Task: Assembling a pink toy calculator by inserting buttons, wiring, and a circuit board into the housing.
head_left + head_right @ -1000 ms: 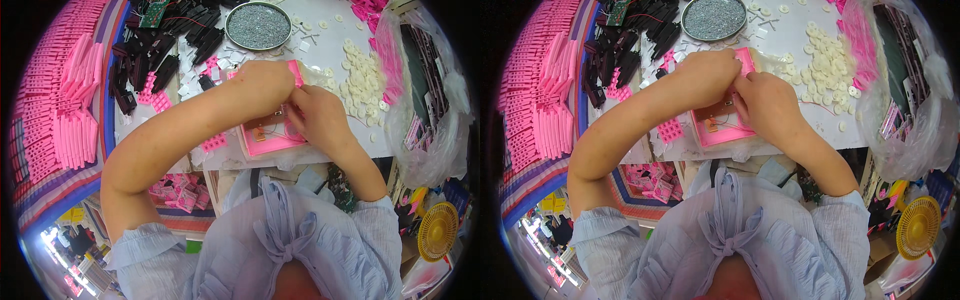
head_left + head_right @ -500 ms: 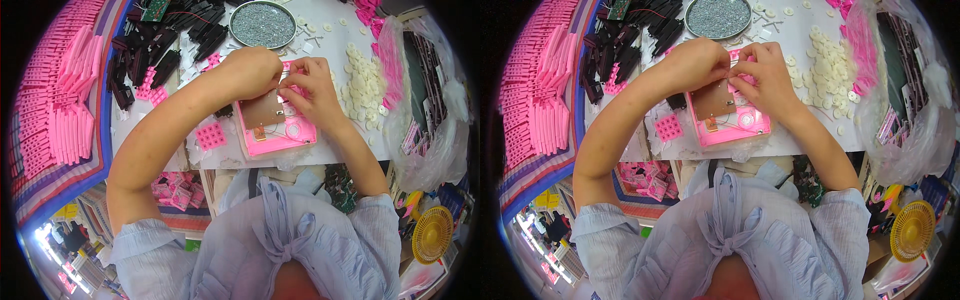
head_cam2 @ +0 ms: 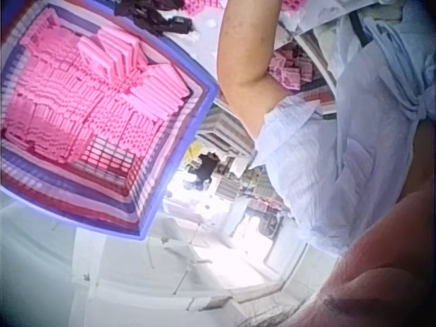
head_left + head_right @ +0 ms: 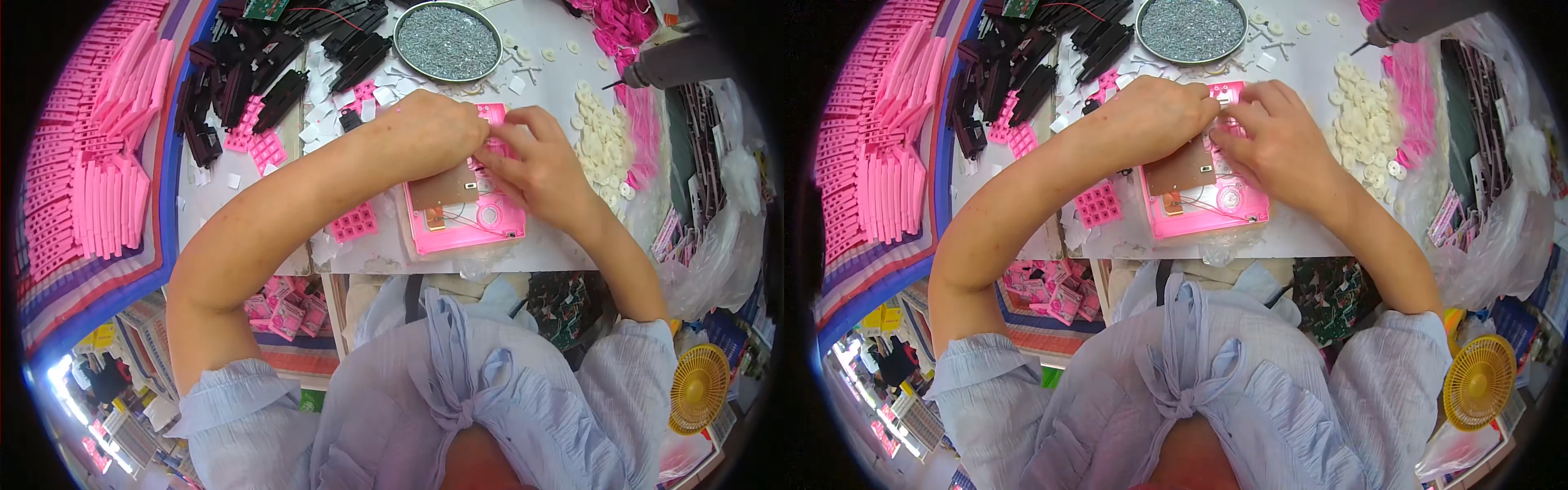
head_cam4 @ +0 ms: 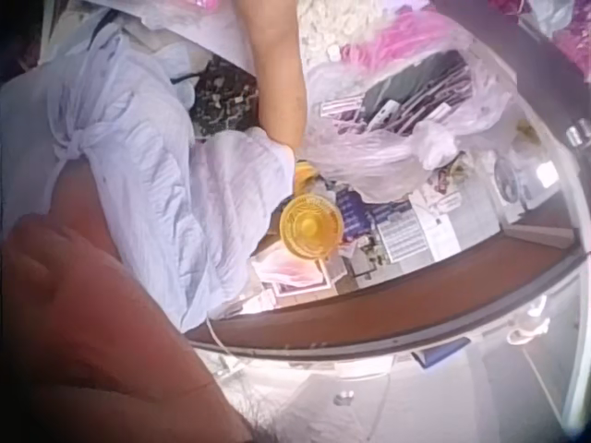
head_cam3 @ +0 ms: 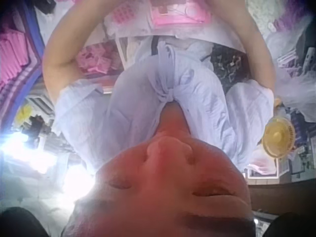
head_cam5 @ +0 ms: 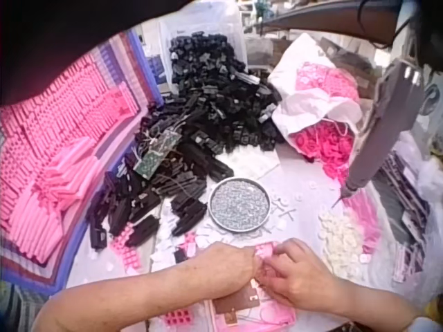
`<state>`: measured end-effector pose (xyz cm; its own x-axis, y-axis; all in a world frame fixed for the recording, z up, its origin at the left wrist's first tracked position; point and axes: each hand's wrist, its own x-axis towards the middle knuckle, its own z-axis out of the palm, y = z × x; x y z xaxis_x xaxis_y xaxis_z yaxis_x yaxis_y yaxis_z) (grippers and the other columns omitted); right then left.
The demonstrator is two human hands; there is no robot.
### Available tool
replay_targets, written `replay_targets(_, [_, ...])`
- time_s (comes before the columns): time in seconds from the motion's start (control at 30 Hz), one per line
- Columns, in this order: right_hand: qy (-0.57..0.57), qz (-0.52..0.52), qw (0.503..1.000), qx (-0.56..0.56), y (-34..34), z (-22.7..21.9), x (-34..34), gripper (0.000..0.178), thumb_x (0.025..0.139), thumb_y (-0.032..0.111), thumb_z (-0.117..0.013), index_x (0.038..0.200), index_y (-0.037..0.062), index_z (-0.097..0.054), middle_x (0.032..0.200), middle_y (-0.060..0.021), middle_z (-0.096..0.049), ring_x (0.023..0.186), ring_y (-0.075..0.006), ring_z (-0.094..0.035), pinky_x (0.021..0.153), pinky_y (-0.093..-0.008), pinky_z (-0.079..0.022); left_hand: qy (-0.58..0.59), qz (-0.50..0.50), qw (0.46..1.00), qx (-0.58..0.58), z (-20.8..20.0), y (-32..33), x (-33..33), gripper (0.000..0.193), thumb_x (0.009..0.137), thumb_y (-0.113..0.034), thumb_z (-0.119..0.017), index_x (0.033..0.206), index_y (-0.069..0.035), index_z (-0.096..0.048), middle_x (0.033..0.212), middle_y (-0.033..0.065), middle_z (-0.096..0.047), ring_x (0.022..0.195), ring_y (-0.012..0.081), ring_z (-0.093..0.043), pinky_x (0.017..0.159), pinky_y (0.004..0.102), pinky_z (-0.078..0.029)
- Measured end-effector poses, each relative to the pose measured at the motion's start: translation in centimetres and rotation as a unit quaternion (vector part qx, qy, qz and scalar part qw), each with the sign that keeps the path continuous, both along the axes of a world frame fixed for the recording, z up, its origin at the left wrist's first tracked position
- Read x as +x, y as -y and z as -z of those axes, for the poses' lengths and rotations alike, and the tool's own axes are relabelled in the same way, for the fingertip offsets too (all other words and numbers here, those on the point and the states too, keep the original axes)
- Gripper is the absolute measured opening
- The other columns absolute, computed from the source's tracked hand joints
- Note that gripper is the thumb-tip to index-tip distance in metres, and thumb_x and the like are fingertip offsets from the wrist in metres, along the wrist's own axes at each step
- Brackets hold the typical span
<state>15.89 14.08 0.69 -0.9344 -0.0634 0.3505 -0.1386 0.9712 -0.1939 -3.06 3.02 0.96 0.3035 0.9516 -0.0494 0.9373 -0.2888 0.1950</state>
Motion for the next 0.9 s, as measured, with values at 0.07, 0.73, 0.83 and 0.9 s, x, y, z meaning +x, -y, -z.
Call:
replay_targets(0.07, [0.019, 0.005, 1.0, -0.018, 0.5, 0.1, 0.2, 0.021, 0.075, 0.013, -0.076, 0.095, 0.0084, -0.075, 0.105, -0.0062, -0.066, 0.104, -0.0332, -0.057, 0.089, -0.0435, -0.05, 0.029, -0.007, 0.999, 0.013, 0.3, 0.1, -0.2, 0.013, 0.085, -0.01, -0.06, 0.095, -0.002, -0.063, 0.087, 0.0123, -0.066, 0.08, 0.0306, -0.071, 0.068, 0.0412, -0.057])
replay_targets(0.73, [0.053, 0.117, 0.992, -0.005, 3.7, 0.5, 0.0, 0.033, 0.08, 0.01, -0.069, 0.111, 0.0003, -0.069, 0.108, -0.0083, -0.064, 0.101, -0.0287, -0.058, 0.083, -0.0404, -0.053, 0.067, -0.052, 0.996, -0.03, -0.1, -1.1, 0.3, 0.016, 0.087, -0.013, -0.059, 0.101, -0.006, -0.064, 0.088, 0.0145, -0.069, 0.086, 0.0349, -0.07, 0.069, 0.0469, -0.056])
replay_targets(0.83, [0.069, 0.104, 0.992, -0.01, 3.3, 0.5, -0.3, 0.035, 0.08, 0.011, -0.068, 0.113, 0.0001, -0.068, 0.108, -0.0091, -0.063, 0.101, -0.0298, -0.058, 0.083, -0.0404, -0.053, 0.08, -0.058, 0.995, 0.003, 0.5, -0.9, 0.3, 0.018, 0.086, -0.012, -0.06, 0.102, -0.006, -0.064, 0.091, 0.0155, -0.069, 0.088, 0.0348, -0.07, 0.069, 0.0479, -0.055])
replay_targets(0.9, [0.06, 0.084, 0.993, -0.056, 2.9, 0.3, -0.5, 0.036, 0.079, 0.01, -0.069, 0.114, 0.0005, -0.068, 0.105, -0.0097, -0.063, 0.1, -0.0308, -0.058, 0.084, -0.0408, -0.053, 0.101, -0.065, 0.993, 0.011, 0.8, -1.0, -0.2, 0.019, 0.086, -0.012, -0.061, 0.104, -0.005, -0.064, 0.092, 0.0157, -0.07, 0.087, 0.0341, -0.07, 0.069, 0.0471, -0.055])
